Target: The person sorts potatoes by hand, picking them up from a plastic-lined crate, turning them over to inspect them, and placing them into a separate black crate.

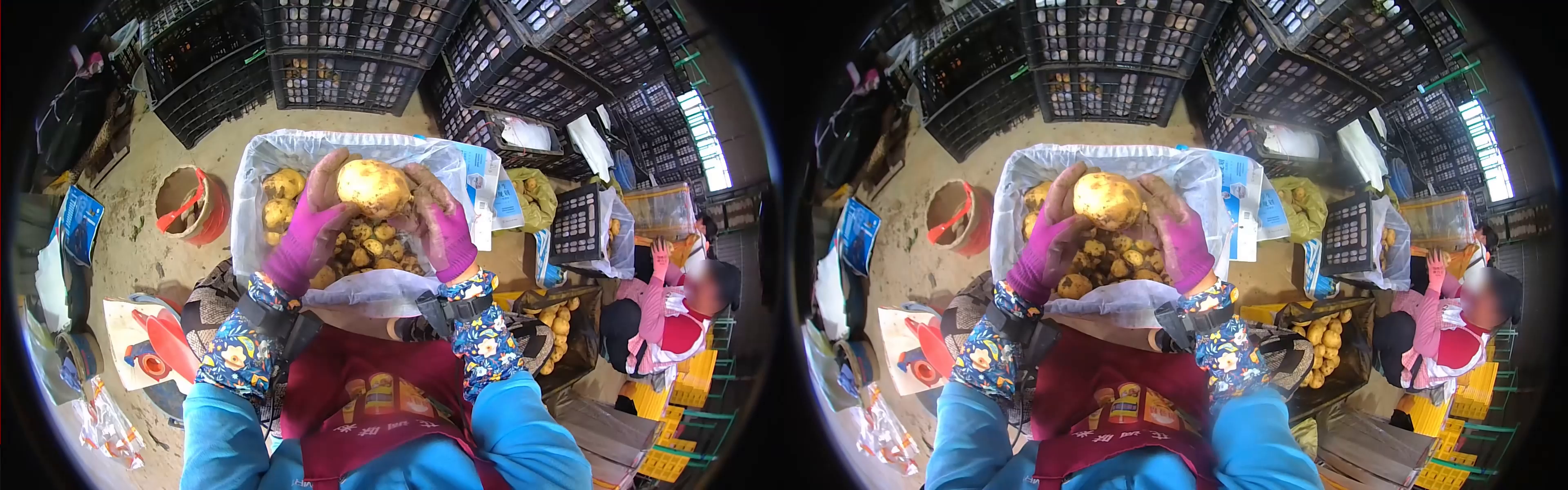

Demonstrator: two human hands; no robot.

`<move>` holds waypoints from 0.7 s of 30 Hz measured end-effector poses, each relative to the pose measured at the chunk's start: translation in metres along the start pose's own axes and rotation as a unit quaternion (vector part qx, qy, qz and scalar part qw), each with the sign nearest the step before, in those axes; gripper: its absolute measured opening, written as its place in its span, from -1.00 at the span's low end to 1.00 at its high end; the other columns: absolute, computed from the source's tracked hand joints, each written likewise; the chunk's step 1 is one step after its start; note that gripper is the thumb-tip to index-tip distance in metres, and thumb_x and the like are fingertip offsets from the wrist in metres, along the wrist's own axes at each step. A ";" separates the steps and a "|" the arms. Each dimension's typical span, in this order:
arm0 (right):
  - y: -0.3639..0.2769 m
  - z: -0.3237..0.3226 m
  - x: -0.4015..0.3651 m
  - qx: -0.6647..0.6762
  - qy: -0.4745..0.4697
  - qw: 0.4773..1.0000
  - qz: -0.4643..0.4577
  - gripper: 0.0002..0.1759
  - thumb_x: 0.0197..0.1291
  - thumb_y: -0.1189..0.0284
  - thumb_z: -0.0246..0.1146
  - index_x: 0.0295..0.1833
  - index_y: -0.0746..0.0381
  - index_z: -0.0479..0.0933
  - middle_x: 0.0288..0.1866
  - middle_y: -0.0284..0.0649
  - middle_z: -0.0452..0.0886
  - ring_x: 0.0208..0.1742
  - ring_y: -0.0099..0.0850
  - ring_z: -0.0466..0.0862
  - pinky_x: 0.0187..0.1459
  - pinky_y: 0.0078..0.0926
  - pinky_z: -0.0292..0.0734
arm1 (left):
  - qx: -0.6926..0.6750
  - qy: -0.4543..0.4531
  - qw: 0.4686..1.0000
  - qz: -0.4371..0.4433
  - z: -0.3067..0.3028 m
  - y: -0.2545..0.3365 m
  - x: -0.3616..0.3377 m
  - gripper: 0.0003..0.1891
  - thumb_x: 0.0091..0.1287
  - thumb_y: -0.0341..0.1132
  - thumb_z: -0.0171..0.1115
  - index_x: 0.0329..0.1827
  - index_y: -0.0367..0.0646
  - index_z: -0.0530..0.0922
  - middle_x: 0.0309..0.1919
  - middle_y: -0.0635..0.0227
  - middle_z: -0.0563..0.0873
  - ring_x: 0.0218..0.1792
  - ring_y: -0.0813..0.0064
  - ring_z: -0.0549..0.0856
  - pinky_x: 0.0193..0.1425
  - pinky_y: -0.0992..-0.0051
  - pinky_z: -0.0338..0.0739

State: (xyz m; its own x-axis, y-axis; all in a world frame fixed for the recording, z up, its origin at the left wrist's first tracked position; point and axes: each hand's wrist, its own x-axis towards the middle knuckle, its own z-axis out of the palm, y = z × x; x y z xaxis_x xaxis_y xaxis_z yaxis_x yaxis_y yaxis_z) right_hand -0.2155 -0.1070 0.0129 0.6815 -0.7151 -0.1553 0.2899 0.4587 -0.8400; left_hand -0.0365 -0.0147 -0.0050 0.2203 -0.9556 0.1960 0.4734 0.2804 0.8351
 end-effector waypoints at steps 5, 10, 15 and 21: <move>0.012 0.008 -0.002 0.021 -0.022 0.999 0.034 -0.17 0.20 0.46 0.38 0.50 0.25 0.08 0.37 -0.16 0.30 0.38 -0.28 0.41 0.20 -0.27 0.61 | 0.059 0.006 0.998 0.006 0.010 0.003 0.006 -0.33 0.29 -0.51 0.10 0.49 -0.28 0.13 0.38 0.17 0.34 0.41 0.37 0.35 0.43 0.41 0.31; 0.029 -0.020 0.006 -0.163 -0.053 0.973 -0.156 0.12 -0.18 0.40 0.64 0.49 0.26 0.13 0.39 -0.20 0.30 0.41 -0.34 0.36 0.43 -0.35 0.28 | 0.142 0.013 0.989 -0.040 -0.002 0.013 0.001 -0.54 0.30 -0.50 0.10 0.30 -0.29 0.37 0.31 0.18 0.43 0.24 0.39 0.51 0.25 0.44 0.44; 0.033 -0.020 -0.006 -0.287 -0.012 0.943 -0.170 -0.21 -0.01 0.28 0.56 0.32 0.24 0.40 0.12 -0.21 0.58 0.17 -0.38 0.57 0.23 -0.38 0.49 | 0.549 -0.116 0.817 0.134 -0.007 0.005 -0.003 -0.74 0.31 -0.47 0.14 0.04 -0.24 0.59 0.03 0.23 0.53 0.12 0.40 0.58 0.15 0.39 0.53; -0.008 -0.015 -0.063 -0.415 0.052 0.895 -0.153 -0.18 -0.28 0.19 0.62 0.17 0.21 0.48 0.08 -0.13 0.63 0.15 -0.20 0.62 0.19 -0.35 0.49 | 0.300 -0.053 0.950 -0.068 -0.004 -0.038 0.023 -0.70 0.46 -0.36 0.07 0.18 -0.31 0.48 0.11 0.17 0.57 0.06 0.36 0.62 0.18 0.42 0.51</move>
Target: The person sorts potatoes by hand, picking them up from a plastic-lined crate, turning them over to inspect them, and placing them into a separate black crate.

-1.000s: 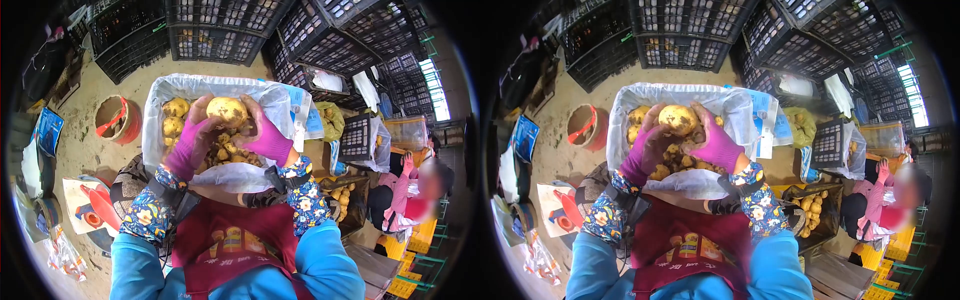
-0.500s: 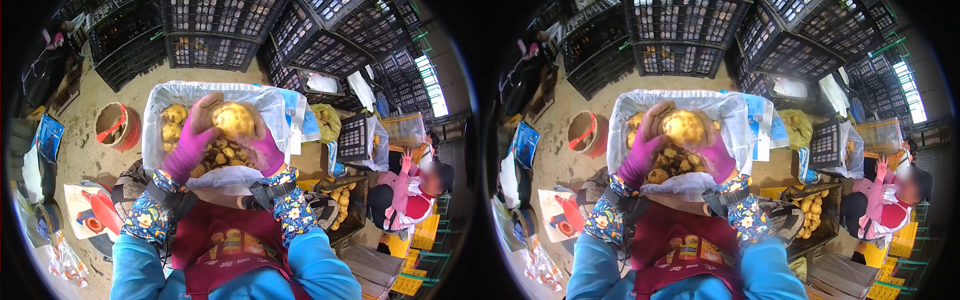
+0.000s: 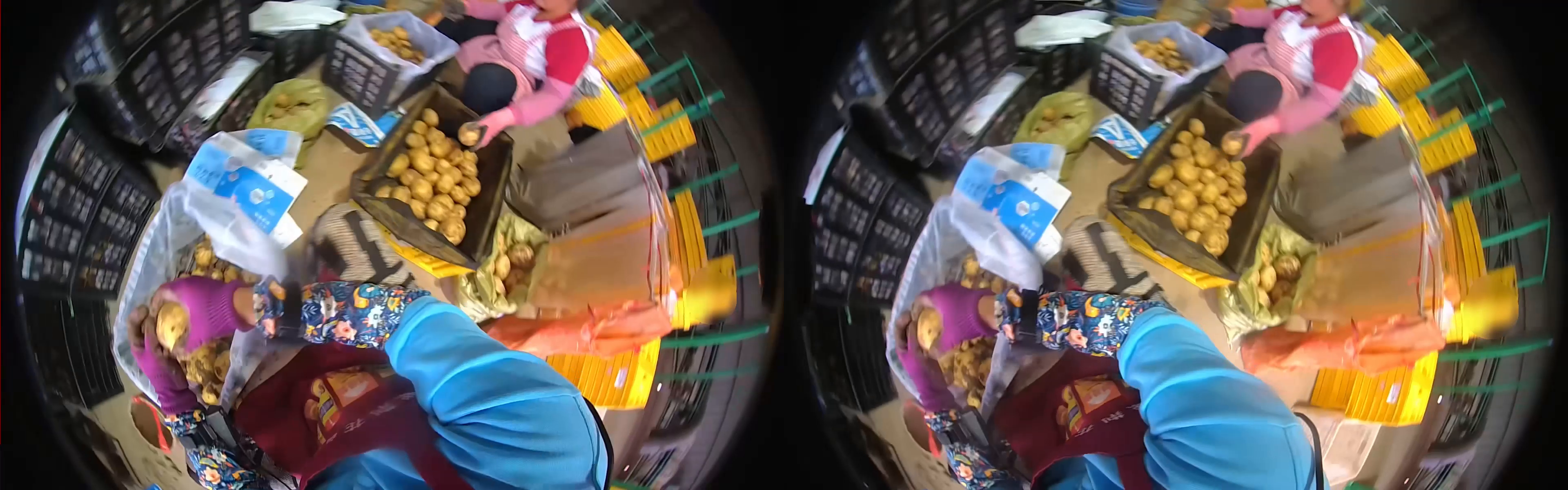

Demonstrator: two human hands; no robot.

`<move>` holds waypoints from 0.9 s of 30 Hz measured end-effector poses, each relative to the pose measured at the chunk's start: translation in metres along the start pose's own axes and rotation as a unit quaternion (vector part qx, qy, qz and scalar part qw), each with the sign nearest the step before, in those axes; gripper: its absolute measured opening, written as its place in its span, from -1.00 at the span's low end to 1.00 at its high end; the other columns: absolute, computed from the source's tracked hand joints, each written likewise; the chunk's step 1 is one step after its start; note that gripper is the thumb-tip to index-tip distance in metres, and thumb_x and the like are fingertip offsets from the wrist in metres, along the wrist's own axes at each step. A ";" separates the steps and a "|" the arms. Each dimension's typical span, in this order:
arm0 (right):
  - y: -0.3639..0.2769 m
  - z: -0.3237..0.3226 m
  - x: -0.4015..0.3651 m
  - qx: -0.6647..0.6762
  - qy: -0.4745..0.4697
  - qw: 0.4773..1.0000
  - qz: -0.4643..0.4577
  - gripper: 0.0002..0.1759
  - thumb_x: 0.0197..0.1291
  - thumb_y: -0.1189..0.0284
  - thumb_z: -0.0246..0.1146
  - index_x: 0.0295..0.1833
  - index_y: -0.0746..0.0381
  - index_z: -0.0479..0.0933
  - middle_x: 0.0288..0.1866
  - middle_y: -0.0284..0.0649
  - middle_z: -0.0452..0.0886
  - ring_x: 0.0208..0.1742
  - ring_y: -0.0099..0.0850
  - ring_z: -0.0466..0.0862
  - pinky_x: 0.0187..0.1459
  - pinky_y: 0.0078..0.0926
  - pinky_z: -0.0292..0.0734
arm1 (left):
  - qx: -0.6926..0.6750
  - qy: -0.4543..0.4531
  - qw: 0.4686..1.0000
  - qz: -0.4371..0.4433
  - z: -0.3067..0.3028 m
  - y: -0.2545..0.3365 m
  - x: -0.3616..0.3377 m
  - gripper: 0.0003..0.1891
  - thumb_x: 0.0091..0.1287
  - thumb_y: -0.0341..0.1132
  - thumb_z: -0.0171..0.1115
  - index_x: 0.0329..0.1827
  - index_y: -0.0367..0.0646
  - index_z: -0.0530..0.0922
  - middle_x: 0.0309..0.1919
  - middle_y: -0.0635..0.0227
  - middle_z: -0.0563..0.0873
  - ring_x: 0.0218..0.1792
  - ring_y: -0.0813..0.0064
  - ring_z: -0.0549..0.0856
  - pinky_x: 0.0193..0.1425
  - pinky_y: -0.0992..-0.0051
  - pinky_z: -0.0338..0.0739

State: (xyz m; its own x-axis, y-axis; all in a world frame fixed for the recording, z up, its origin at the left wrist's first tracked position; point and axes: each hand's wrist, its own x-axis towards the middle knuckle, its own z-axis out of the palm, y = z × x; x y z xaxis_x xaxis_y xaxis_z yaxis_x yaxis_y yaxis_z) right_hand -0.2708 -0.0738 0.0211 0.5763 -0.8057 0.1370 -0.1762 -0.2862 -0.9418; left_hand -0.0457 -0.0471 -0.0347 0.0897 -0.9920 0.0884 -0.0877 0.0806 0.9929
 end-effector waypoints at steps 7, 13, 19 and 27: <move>-0.027 -0.190 -0.136 0.398 0.243 0.881 -0.082 -0.42 -0.01 0.37 0.54 0.11 0.29 0.49 -0.01 -0.15 0.66 -0.02 -0.38 0.70 0.02 -0.44 0.63 | -0.057 0.048 0.979 -0.192 -0.074 -0.085 -0.028 -0.46 0.48 -0.17 0.10 0.46 -0.14 0.27 0.34 0.12 0.41 0.29 0.26 0.52 0.27 0.32 0.45; 0.179 -0.270 -0.309 -0.095 0.559 0.794 0.220 -0.62 0.18 0.45 0.34 0.12 0.28 0.54 0.08 -0.09 0.63 -0.02 -0.24 0.68 -0.05 -0.37 0.65 | -0.115 0.043 0.966 -0.229 -0.063 -0.083 -0.031 -0.48 0.51 -0.14 0.02 0.48 -0.10 0.28 0.38 0.21 0.43 0.33 0.30 0.50 0.28 0.39 0.46; 0.247 -0.307 -0.343 -0.228 0.381 0.858 0.259 -0.61 0.30 0.24 0.22 0.16 0.21 0.53 0.01 -0.21 0.65 0.07 -0.36 0.64 0.04 -0.43 0.57 | -0.136 0.068 0.972 -0.178 -0.069 -0.078 -0.031 -0.58 0.49 -0.28 0.02 0.31 -0.35 0.45 0.23 0.13 0.58 0.23 0.30 0.60 0.28 0.39 0.52; 0.057 -0.240 0.000 -0.169 0.055 0.984 0.012 -0.56 0.45 0.44 0.03 0.35 0.42 0.37 0.11 -0.14 0.62 0.09 -0.28 0.63 0.24 -0.35 0.45 | -0.094 0.253 0.948 -0.170 -0.049 0.000 -0.028 -0.48 0.39 -0.31 0.24 0.35 -0.35 0.38 0.09 0.28 0.62 0.08 0.46 0.62 0.18 0.53 0.49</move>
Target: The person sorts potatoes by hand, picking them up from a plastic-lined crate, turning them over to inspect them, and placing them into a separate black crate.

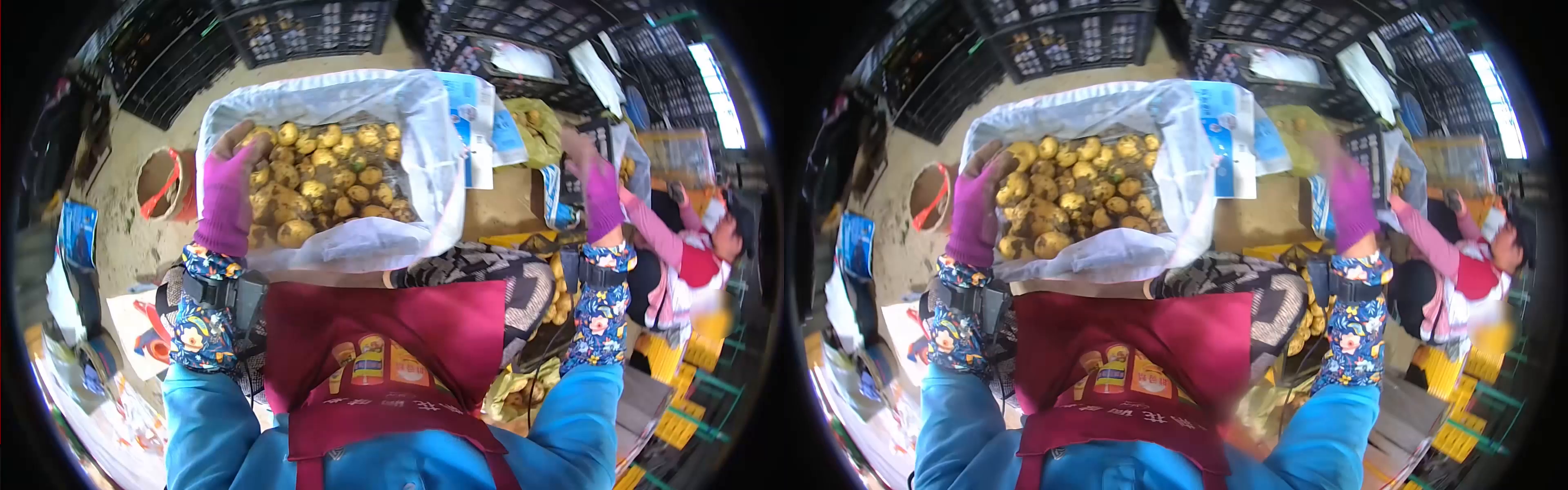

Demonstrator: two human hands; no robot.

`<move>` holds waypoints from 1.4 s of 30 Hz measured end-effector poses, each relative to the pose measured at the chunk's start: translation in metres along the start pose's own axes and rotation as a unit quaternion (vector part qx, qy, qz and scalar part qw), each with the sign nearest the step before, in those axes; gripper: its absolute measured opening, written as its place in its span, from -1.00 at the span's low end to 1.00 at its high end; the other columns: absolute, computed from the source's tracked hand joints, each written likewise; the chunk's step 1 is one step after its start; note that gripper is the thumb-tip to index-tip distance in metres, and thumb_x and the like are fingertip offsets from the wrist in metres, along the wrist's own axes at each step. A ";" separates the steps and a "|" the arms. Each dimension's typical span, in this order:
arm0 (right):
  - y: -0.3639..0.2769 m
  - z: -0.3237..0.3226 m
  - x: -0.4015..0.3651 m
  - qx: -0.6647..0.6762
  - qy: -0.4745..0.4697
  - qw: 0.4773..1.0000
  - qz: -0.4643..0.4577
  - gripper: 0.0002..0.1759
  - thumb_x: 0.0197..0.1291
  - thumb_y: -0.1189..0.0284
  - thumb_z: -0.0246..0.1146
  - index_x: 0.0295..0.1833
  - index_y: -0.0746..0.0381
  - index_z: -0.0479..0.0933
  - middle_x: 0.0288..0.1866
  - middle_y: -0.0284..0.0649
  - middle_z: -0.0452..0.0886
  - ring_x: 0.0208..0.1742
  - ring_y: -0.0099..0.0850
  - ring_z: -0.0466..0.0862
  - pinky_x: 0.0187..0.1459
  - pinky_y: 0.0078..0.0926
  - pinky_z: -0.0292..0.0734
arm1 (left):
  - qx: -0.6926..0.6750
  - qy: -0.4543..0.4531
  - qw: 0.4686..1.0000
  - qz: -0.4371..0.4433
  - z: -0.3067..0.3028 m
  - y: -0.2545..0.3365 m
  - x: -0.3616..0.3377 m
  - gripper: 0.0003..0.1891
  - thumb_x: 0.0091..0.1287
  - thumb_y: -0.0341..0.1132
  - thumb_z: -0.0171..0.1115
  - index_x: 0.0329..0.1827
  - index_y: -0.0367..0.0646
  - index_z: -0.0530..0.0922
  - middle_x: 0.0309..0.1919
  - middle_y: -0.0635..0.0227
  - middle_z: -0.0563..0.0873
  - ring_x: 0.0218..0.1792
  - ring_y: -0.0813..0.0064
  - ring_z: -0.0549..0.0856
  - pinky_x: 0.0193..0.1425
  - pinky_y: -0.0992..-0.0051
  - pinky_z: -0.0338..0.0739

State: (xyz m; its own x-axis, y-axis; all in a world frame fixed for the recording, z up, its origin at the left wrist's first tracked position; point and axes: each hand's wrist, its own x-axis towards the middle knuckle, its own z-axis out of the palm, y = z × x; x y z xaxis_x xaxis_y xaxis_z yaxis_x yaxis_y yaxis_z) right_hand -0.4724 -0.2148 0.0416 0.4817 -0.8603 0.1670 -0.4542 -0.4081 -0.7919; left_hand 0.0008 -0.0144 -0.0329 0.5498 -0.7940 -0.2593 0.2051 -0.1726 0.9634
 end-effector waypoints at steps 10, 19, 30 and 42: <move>0.048 0.416 0.061 -0.400 -0.581 0.700 0.112 -0.21 -0.08 -0.09 0.42 0.20 0.17 0.55 0.16 -0.06 0.64 0.14 -0.18 0.65 0.15 -0.21 0.55 | -0.060 0.006 0.997 -0.052 -0.006 0.043 -0.009 -0.44 0.43 -0.26 0.16 0.44 -0.27 0.30 0.29 0.23 0.49 0.30 0.40 0.49 0.39 0.42 0.31; 0.029 0.387 0.047 0.186 -0.413 0.831 0.321 -0.19 -0.04 -0.16 0.44 0.06 0.32 0.52 -0.15 -0.11 0.70 -0.14 -0.30 0.67 -0.12 -0.31 0.55 | -0.144 0.000 0.986 -0.080 -0.007 0.020 -0.014 -0.46 0.37 -0.37 0.26 0.38 -0.32 0.34 0.11 0.23 0.58 0.11 0.47 0.60 0.25 0.51 0.46; 0.033 0.351 0.138 -0.212 -0.320 0.916 0.115 -0.52 0.24 0.20 0.23 0.25 0.13 0.51 0.05 -0.08 0.69 0.04 -0.12 0.69 0.09 -0.27 0.57 | -0.254 -0.016 0.962 -0.095 -0.001 0.018 -0.015 -0.80 0.38 -0.46 0.10 0.04 -0.20 0.50 0.31 0.45 0.33 0.04 0.50 0.61 0.08 0.41 0.61; 0.161 0.406 0.092 0.094 -0.303 0.922 0.219 -0.54 0.20 0.26 0.28 0.24 0.02 0.48 0.02 -0.09 0.67 -0.08 -0.30 0.72 -0.12 -0.33 0.62 | -0.189 0.020 0.972 -0.140 0.002 0.017 -0.004 -0.61 0.43 -0.34 0.19 0.28 -0.25 0.43 -0.09 0.23 0.71 -0.05 0.44 0.68 0.10 0.51 0.56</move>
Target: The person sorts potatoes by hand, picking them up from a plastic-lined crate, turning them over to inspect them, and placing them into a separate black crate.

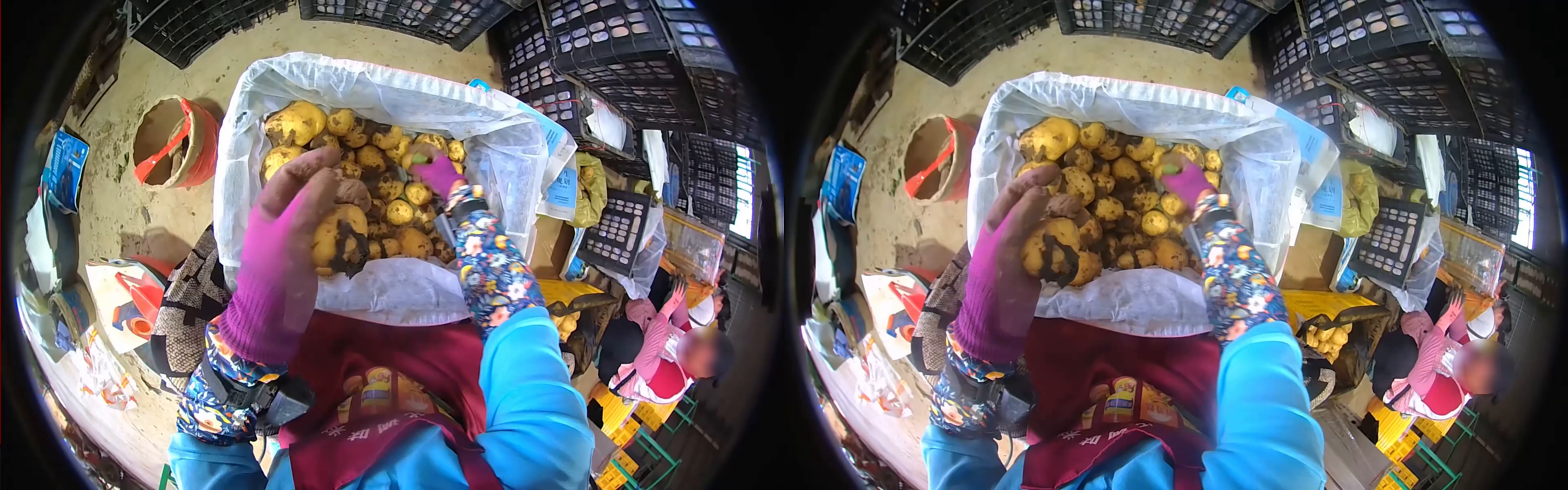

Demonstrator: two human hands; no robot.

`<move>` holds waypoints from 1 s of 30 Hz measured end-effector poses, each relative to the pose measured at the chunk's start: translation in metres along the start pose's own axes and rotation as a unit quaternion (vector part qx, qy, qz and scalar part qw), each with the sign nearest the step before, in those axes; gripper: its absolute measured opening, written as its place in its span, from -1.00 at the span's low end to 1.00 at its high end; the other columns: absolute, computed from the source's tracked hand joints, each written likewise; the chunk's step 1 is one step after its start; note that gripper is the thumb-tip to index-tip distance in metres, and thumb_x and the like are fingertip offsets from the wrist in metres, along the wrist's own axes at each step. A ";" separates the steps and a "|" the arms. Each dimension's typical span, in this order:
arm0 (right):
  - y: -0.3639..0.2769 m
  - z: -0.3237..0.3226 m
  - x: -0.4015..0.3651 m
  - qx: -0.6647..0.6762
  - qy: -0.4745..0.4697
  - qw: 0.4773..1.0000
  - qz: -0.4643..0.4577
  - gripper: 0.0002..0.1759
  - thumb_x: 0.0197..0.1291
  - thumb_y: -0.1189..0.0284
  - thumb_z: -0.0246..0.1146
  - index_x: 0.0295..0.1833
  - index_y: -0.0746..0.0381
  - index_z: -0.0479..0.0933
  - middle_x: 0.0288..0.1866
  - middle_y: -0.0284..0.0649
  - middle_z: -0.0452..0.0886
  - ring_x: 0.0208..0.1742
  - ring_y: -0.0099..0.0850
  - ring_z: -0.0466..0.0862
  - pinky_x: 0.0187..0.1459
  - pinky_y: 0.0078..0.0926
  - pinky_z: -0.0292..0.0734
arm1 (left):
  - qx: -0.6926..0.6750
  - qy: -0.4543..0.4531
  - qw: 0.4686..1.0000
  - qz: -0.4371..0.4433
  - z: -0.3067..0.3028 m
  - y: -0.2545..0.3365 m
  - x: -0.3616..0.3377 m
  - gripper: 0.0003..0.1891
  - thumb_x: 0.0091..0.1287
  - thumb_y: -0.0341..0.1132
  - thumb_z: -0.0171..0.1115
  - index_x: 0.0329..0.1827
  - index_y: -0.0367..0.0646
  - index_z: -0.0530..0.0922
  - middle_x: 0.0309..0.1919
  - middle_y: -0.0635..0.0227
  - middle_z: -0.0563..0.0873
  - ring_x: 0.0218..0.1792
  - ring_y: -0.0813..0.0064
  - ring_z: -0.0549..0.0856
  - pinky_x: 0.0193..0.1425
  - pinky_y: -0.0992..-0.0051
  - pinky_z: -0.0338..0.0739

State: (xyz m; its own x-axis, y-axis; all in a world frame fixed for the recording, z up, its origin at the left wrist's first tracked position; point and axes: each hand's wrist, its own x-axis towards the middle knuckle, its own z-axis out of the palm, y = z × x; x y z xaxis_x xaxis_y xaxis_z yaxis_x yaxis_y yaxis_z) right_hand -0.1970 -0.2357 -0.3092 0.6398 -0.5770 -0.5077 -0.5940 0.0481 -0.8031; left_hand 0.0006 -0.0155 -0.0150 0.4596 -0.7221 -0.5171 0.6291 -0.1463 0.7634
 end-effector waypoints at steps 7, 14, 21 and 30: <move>-0.233 -0.029 -0.121 0.088 -0.190 0.977 -0.052 -0.52 0.47 0.16 0.05 0.34 0.21 0.41 -0.13 -0.14 0.69 -0.44 -0.53 0.71 -0.54 -0.73 0.55 | 0.060 -0.047 0.996 0.035 0.016 -0.028 -0.007 -0.38 0.31 -0.45 0.31 0.43 -0.21 0.29 0.06 0.22 0.63 0.00 0.48 0.65 0.14 0.54 0.53; -0.170 -0.024 -0.072 -0.389 0.054 0.919 -0.033 -0.37 0.23 0.12 0.24 0.39 0.08 0.38 0.02 -0.09 0.68 0.03 -0.16 0.70 0.04 -0.18 0.59 | 0.019 -0.110 0.992 0.050 0.011 0.000 -0.019 -0.53 0.48 -0.27 0.08 0.39 -0.23 0.31 0.08 0.18 0.60 0.00 0.37 0.71 0.07 0.49 0.60; 0.007 0.036 -0.006 -0.461 -0.052 0.854 0.235 -0.15 0.01 -0.07 0.34 0.41 0.05 0.37 0.33 -0.08 0.52 0.29 -0.02 0.54 0.27 -0.12 0.46 | 0.053 -0.113 0.992 0.028 0.002 0.012 -0.015 -0.49 0.56 -0.12 -0.13 0.39 -0.34 0.29 0.18 0.04 0.59 0.11 0.27 0.67 0.18 0.37 0.61; -0.067 -0.039 -0.065 0.551 -0.218 0.795 0.128 -0.40 0.36 0.03 0.08 0.30 0.25 0.40 0.11 0.03 0.61 0.06 -0.13 0.67 -0.10 -0.36 0.70 | 0.058 -0.102 0.992 0.039 0.000 0.005 -0.014 -0.27 0.20 -0.62 0.31 0.45 -0.33 0.19 0.28 0.02 0.49 0.27 0.21 0.56 0.27 0.33 0.53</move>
State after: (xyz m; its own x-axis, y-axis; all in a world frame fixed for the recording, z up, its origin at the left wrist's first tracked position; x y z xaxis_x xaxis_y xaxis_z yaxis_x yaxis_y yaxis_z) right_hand -0.2177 -0.2331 -0.2099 0.8181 -0.1069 -0.5650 -0.0982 0.9421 -0.3205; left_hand -0.0025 -0.0063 -0.0039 0.3601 -0.8545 -0.3743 0.5150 -0.1525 0.8435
